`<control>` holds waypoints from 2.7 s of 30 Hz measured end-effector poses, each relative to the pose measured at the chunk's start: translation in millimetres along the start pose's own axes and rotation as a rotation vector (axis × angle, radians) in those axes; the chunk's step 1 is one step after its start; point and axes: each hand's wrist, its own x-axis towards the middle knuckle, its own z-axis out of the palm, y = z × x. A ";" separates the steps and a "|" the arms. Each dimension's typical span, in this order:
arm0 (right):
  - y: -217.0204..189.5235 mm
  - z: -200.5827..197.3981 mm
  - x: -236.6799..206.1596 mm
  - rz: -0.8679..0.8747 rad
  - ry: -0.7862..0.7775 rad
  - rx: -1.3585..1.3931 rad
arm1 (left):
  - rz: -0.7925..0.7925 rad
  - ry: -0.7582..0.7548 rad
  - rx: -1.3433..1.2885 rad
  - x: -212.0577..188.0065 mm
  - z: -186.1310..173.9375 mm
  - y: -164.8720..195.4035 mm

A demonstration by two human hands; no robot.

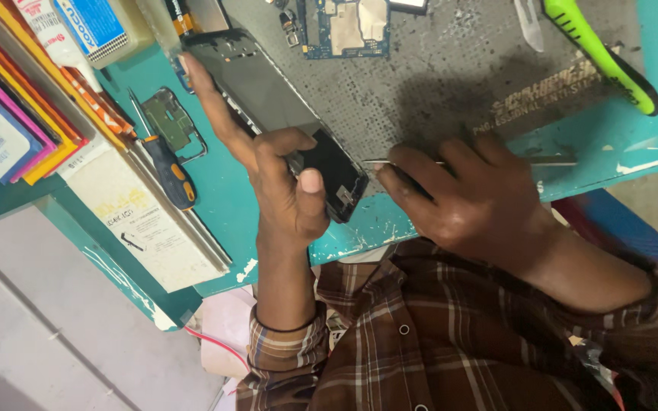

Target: The person holds a disassembled smartphone frame and removes old adhesive residue from its edges using tweezers and a small blade. They apply liquid from a dark bottle onto the frame, brush the surface, and continue scraping and picking at the adhesive around the phone body.

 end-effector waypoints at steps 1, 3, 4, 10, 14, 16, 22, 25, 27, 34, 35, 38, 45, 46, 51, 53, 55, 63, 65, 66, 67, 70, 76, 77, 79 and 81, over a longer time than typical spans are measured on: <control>-0.1 -0.3 1.1 0.000 -0.005 0.001 | 0.005 0.000 -0.009 0.5 0.1 -0.9; -1.9 -1.0 3.5 0.006 -0.003 -0.005 | 0.015 0.003 -0.022 0.9 0.1 -2.2; -2.7 -1.6 4.2 0.012 0.006 -0.013 | 0.021 0.006 -0.025 1.1 0.3 -2.7; -5.2 -0.5 3.1 0.012 -0.032 -0.010 | 0.013 -0.012 -0.022 -1.0 -2.2 -1.5; -6.0 1.0 0.4 0.013 -0.040 -0.014 | 0.014 -0.012 -0.020 -1.3 -1.7 -1.2; -6.5 -0.1 -0.3 0.007 -0.035 -0.023 | 0.016 -0.011 -0.024 -1.3 -1.0 -1.2; -8.8 -2.1 2.7 0.003 -0.025 -0.037 | 0.012 -0.014 -0.027 -1.7 -1.9 -0.3; -10.9 -7.4 2.0 0.003 -0.035 -0.036 | 0.016 -0.007 -0.037 -1.2 -0.9 -0.7; -11.7 -9.7 2.6 0.004 -0.035 -0.024 | 0.028 0.005 -0.038 0.0 -0.5 -2.3; -12.6 -7.1 8.5 0.007 0.004 -0.046 | 0.012 -0.006 -0.041 -4.4 -0.9 -1.4; -12.9 -6.8 8.2 0.000 0.005 -0.052 | 0.016 -0.003 -0.040 -4.3 -0.9 -1.8; -14.8 -8.3 4.0 0.020 0.024 -0.046 | 0.031 0.008 -0.035 -2.9 -0.3 -3.0; -9.5 -10.7 -0.8 0.026 -0.024 0.126 | 0.015 0.010 -0.026 -5.0 -0.7 -1.5; -7.0 -12.8 -0.9 0.039 -0.032 0.168 | 0.016 0.016 -0.024 -5.2 -0.5 -1.3; 2.2 -25.0 2.9 0.088 -0.035 0.290 | 0.030 0.027 -0.013 -3.7 -0.4 -2.8; 5.6 -28.1 6.8 0.073 -0.006 0.332 | 0.033 0.029 -0.012 -3.6 -0.2 -3.2; 11.1 -31.5 11.0 0.047 -0.060 0.376 | 0.037 0.033 -0.005 -3.6 0.3 -3.6; 26.4 -31.5 25.8 -0.037 -0.127 0.456 | 0.061 0.055 -0.009 -2.1 2.6 -7.1; 25.0 -28.8 27.4 -0.024 -0.169 0.394 | 0.060 0.051 -0.008 -2.5 2.3 -7.8; 24.9 -28.7 27.6 -0.023 -0.172 0.386 | 0.060 0.049 -0.007 -2.7 2.1 -8.1; 24.9 -28.9 27.6 -0.023 -0.175 0.380 | 0.062 0.048 -0.006 -2.9 2.1 -8.4; 24.3 -29.8 29.0 -0.022 -0.240 0.349 | 0.061 0.048 -0.007 -3.2 1.7 -8.9; 24.3 -31.4 32.7 -0.028 -0.294 0.335 | 0.055 0.046 -0.013 -3.4 1.4 -8.4; 24.8 -31.5 32.6 -0.028 -0.282 0.354 | 0.054 0.047 -0.012 -3.3 1.6 -8.5; 25.3 -30.8 32.0 -0.062 -0.289 0.331 | 0.055 0.050 -0.010 -3.1 2.0 -8.8; 24.5 -29.8 31.0 -0.068 -0.303 0.313 | 0.057 0.051 -0.010 -2.9 2.0 -9.1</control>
